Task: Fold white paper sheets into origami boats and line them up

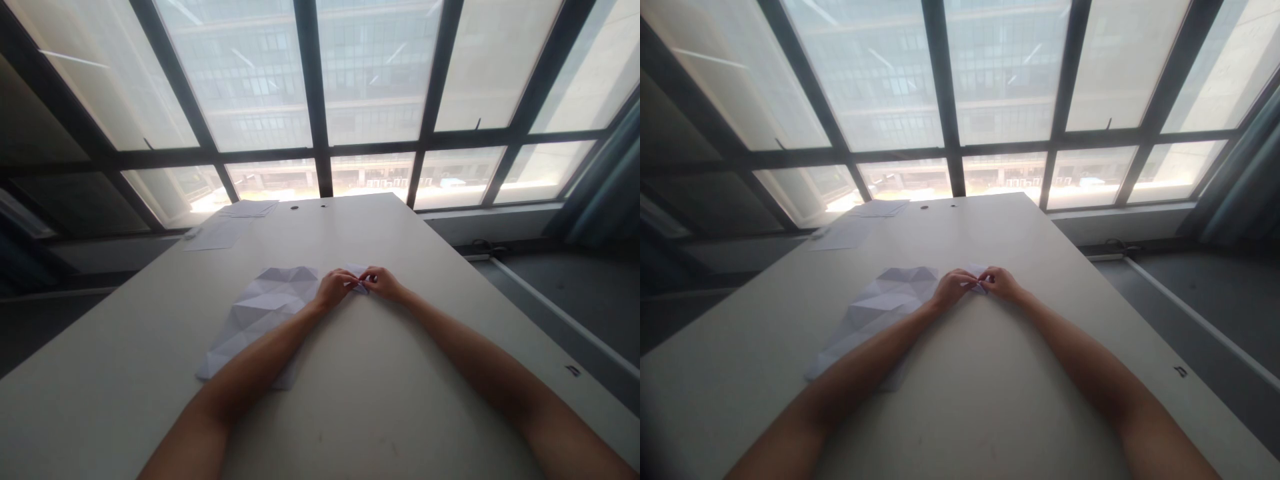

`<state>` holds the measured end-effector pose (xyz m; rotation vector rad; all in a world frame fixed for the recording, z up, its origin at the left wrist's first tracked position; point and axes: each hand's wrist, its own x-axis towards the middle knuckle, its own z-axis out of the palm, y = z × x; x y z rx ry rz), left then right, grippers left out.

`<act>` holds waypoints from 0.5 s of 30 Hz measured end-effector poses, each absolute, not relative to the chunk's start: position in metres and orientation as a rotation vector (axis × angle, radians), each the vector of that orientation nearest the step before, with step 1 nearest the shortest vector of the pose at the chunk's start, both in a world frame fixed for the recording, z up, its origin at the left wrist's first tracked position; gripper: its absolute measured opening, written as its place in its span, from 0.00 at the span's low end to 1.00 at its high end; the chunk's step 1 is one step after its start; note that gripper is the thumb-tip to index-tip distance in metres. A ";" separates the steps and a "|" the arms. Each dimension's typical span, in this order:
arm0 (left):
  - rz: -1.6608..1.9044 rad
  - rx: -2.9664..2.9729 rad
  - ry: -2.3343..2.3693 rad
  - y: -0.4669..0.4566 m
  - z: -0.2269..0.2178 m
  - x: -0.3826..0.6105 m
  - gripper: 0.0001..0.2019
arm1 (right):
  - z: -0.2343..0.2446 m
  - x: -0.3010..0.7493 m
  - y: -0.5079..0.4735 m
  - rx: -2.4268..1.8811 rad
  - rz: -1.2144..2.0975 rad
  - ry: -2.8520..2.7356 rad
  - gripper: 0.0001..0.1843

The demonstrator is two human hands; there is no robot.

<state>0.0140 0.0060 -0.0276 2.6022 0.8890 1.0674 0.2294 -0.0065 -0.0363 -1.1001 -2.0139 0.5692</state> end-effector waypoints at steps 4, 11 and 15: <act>1.047 2.718 0.886 0.005 -0.025 0.014 0.04 | -0.037 0.229 -0.007 -1.132 0.567 -2.017 0.08; 0.967 2.854 0.901 0.001 -0.021 0.016 0.07 | -0.038 0.229 -0.005 -1.148 0.533 -2.033 0.08; 0.901 2.879 0.842 -0.002 -0.018 0.014 0.08 | -0.038 0.229 -0.004 -1.157 0.532 -2.038 0.08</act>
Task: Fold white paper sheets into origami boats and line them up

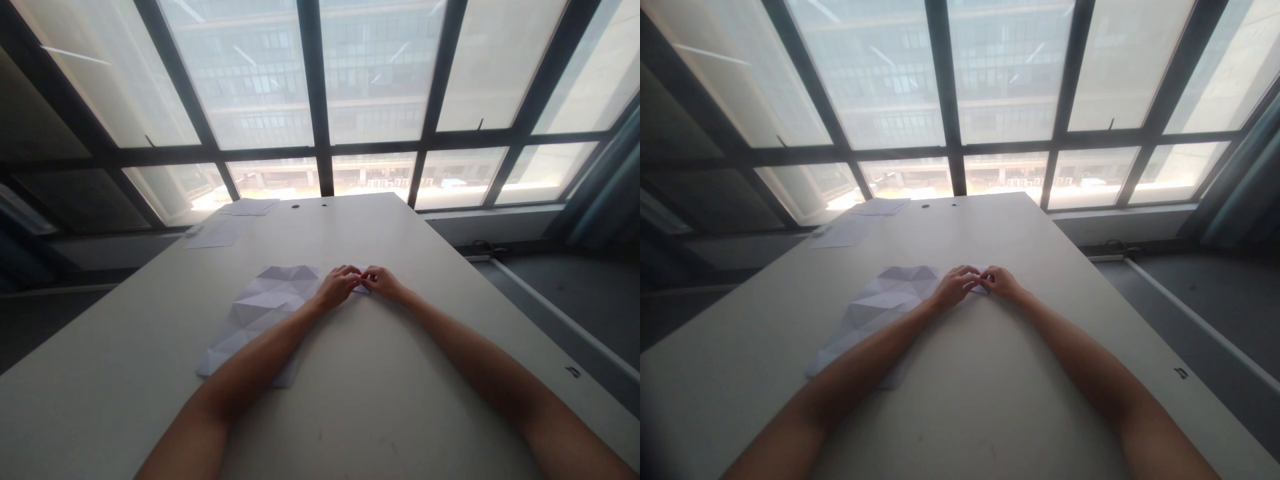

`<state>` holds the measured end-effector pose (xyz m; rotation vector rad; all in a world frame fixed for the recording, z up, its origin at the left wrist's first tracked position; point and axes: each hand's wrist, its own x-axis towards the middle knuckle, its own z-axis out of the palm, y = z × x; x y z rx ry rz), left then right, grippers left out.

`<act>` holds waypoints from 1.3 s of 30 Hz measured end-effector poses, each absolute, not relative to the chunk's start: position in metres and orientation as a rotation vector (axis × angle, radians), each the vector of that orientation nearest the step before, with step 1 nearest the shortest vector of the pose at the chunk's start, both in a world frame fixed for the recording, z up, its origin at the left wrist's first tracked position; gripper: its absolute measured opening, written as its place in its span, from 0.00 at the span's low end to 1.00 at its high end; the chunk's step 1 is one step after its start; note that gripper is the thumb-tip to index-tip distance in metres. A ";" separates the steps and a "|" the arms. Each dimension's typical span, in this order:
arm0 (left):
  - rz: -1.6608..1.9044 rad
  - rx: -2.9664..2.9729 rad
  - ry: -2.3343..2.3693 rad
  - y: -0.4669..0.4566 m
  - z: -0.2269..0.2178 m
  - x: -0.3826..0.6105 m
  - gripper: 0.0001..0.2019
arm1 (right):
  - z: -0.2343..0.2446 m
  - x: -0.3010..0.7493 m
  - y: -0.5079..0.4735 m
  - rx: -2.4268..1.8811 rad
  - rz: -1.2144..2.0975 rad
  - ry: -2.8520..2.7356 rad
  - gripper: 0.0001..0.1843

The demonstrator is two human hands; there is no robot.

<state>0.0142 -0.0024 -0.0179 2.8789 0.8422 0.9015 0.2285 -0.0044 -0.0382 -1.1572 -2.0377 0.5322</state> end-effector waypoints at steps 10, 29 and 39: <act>0.846 2.850 0.811 -0.008 -0.010 0.012 0.07 | -0.036 0.225 -0.007 -1.246 0.478 -2.031 0.06; 0.791 2.715 0.836 0.005 -0.026 0.011 0.07 | -0.032 0.224 -0.007 -1.245 0.477 -2.045 0.08; 0.675 2.758 0.861 0.004 -0.033 0.013 0.13 | -0.035 0.222 -0.007 -1.272 0.311 -2.008 0.13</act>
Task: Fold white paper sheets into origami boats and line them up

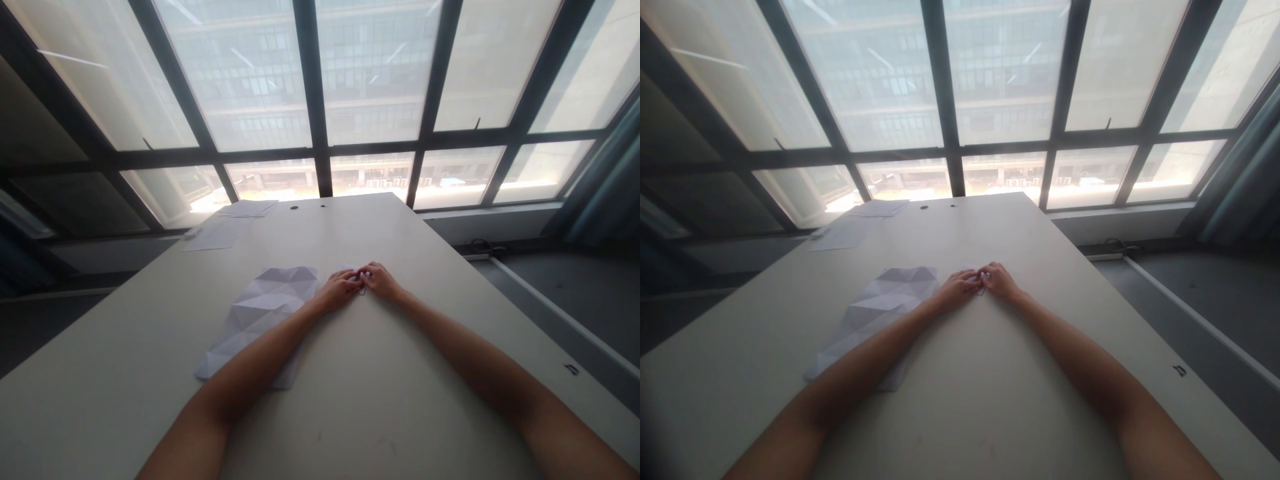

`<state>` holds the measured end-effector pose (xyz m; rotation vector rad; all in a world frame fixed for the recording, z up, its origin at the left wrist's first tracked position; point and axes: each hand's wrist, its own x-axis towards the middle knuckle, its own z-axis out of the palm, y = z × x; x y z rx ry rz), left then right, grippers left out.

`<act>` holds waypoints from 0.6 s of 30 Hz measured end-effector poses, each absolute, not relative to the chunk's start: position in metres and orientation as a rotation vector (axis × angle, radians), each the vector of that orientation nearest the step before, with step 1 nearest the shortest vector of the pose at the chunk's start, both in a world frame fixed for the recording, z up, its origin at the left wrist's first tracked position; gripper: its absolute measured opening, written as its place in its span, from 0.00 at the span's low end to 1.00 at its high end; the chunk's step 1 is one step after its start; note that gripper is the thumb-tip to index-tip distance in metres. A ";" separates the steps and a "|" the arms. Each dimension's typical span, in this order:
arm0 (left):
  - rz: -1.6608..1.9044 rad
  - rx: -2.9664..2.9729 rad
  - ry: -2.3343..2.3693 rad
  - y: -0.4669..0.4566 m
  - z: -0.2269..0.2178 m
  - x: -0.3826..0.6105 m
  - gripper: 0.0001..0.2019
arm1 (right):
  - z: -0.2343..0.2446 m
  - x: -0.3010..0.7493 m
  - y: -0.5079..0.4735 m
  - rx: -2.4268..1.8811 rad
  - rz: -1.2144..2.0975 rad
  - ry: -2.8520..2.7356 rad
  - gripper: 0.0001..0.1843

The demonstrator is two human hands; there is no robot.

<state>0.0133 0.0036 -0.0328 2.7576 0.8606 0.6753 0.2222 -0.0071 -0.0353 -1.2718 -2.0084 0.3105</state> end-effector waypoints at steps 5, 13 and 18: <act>0.590 2.615 1.176 0.005 -0.036 0.013 0.30 | -0.036 0.221 -0.011 -1.416 0.179 -2.125 0.27; 0.683 2.559 1.338 0.010 -0.035 0.012 0.24 | -0.039 0.219 -0.009 -1.393 0.183 -2.181 0.28; 0.706 2.582 1.168 0.007 -0.029 0.012 0.15 | -0.036 0.216 -0.017 -1.349 0.154 -2.251 0.30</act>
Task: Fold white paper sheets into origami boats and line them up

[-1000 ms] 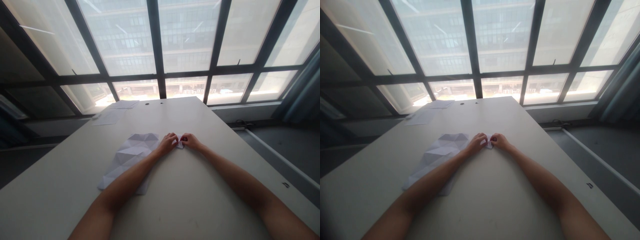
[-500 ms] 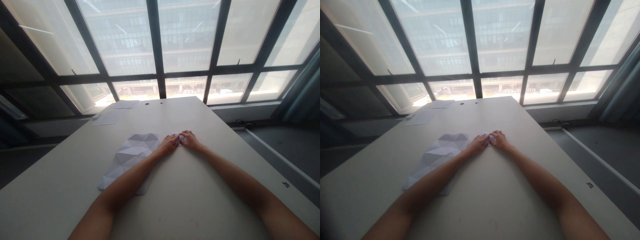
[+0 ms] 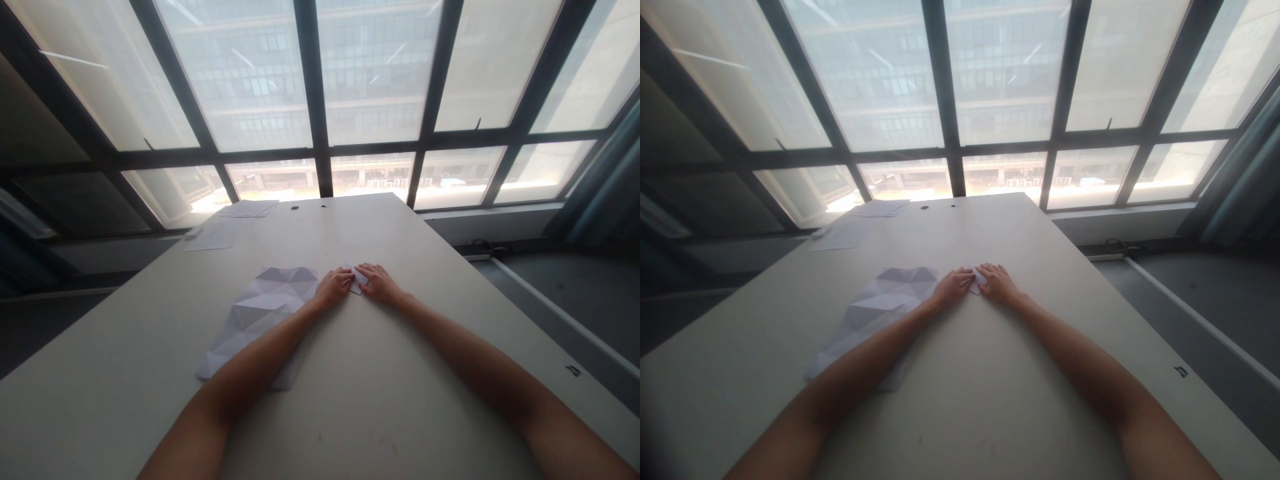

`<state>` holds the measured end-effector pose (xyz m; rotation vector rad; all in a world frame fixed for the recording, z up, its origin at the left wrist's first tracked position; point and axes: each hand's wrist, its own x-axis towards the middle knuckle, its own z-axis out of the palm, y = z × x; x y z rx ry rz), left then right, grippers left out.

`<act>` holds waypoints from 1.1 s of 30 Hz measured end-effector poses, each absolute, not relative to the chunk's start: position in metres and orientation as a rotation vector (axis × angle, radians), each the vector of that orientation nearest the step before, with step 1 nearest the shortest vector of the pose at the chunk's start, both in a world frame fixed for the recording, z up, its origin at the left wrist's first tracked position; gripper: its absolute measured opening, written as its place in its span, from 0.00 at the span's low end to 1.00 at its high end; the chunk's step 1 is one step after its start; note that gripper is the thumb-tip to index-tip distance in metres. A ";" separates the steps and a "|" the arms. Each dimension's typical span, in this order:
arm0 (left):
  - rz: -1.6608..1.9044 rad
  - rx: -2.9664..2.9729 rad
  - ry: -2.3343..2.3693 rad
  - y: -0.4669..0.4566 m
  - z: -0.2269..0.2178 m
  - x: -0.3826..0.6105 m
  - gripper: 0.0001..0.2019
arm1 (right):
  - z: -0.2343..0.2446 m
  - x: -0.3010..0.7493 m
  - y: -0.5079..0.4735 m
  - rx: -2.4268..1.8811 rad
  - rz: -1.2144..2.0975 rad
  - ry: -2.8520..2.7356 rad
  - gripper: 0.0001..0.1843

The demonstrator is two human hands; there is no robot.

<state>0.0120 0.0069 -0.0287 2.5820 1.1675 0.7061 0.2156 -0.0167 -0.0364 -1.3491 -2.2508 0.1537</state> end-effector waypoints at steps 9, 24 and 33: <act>0.772 2.647 0.976 0.000 -0.025 0.015 0.14 | -0.031 0.211 -0.024 -1.271 0.130 -2.256 0.28; 0.551 2.729 1.007 0.002 -0.032 0.013 0.26 | -0.037 0.210 -0.019 -1.336 0.176 -2.213 0.26; 0.611 2.653 0.964 0.008 -0.032 0.012 0.23 | -0.040 0.213 -0.016 -1.283 0.166 -2.234 0.26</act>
